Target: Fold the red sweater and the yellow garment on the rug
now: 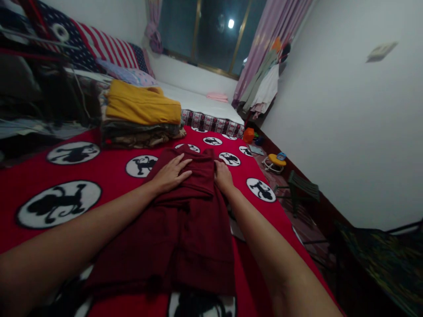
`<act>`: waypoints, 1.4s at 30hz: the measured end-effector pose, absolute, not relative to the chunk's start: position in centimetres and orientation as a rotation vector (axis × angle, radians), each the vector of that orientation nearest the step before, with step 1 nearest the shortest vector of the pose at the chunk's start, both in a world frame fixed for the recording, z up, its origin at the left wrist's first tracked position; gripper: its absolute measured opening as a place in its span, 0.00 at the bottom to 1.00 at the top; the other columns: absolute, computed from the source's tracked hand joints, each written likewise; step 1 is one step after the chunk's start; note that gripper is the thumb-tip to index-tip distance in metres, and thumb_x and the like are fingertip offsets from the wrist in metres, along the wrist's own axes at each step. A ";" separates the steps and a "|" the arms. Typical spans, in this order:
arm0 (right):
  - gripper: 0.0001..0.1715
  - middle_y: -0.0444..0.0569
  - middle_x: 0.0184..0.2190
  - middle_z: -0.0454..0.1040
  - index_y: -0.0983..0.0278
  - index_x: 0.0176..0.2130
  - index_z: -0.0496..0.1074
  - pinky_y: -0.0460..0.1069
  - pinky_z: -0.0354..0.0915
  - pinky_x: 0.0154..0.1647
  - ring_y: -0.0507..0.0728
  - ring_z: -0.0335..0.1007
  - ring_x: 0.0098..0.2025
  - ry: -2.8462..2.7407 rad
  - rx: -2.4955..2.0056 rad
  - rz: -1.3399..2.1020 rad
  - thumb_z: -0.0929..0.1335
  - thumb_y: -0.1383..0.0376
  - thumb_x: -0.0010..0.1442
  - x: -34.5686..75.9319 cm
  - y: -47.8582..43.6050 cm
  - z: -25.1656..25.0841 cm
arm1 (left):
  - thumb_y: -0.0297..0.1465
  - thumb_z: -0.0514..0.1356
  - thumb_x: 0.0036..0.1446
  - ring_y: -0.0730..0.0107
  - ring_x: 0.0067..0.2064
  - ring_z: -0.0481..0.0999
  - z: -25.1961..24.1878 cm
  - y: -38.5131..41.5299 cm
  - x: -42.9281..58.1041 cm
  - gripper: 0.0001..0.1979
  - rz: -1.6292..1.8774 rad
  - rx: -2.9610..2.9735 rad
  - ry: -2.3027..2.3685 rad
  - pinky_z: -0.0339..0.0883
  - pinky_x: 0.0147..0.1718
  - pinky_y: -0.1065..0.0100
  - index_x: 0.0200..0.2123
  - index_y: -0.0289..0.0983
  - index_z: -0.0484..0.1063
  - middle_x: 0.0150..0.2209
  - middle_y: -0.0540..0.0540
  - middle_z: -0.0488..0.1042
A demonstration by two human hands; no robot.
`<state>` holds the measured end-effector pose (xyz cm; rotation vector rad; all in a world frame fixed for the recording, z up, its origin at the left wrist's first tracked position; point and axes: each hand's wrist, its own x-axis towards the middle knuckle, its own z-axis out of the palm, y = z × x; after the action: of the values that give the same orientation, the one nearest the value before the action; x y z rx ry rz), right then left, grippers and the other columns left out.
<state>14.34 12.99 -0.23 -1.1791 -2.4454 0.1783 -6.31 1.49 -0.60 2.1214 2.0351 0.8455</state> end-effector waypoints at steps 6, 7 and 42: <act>0.27 0.55 0.63 0.61 0.61 0.62 0.60 0.59 0.56 0.65 0.59 0.56 0.64 -2.544 -0.862 0.325 0.58 0.65 0.65 20.4 7.2 -1.8 | 0.44 0.51 0.64 0.54 0.71 0.40 -0.7 0.3 -6.3 0.33 0.966 2.101 1.968 0.43 0.66 0.55 0.67 0.36 0.51 0.71 0.37 0.37; 0.27 0.55 0.64 0.60 0.60 0.63 0.59 0.59 0.55 0.65 0.58 0.55 0.65 -2.563 -0.836 0.356 0.58 0.64 0.66 21.4 6.1 -1.8 | 0.44 0.51 0.64 0.54 0.71 0.39 -0.7 -0.2 -6.3 0.34 0.964 2.108 1.945 0.43 0.66 0.54 0.68 0.36 0.49 0.71 0.36 0.35; 0.19 0.49 0.63 0.63 0.53 0.51 0.73 0.68 0.39 0.68 0.62 0.52 0.67 -2.835 -0.366 0.498 0.60 0.56 0.65 21.7 -0.2 2.2 | 0.40 0.47 0.67 0.61 0.59 0.70 0.8 -17.0 -13.6 0.19 0.647 2.360 1.249 0.52 0.64 0.54 0.43 0.46 0.78 0.50 0.47 0.78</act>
<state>21.73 -0.20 2.22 -0.3664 -2.8350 0.4979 -13.55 -16.95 0.76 2.3597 1.2491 0.6474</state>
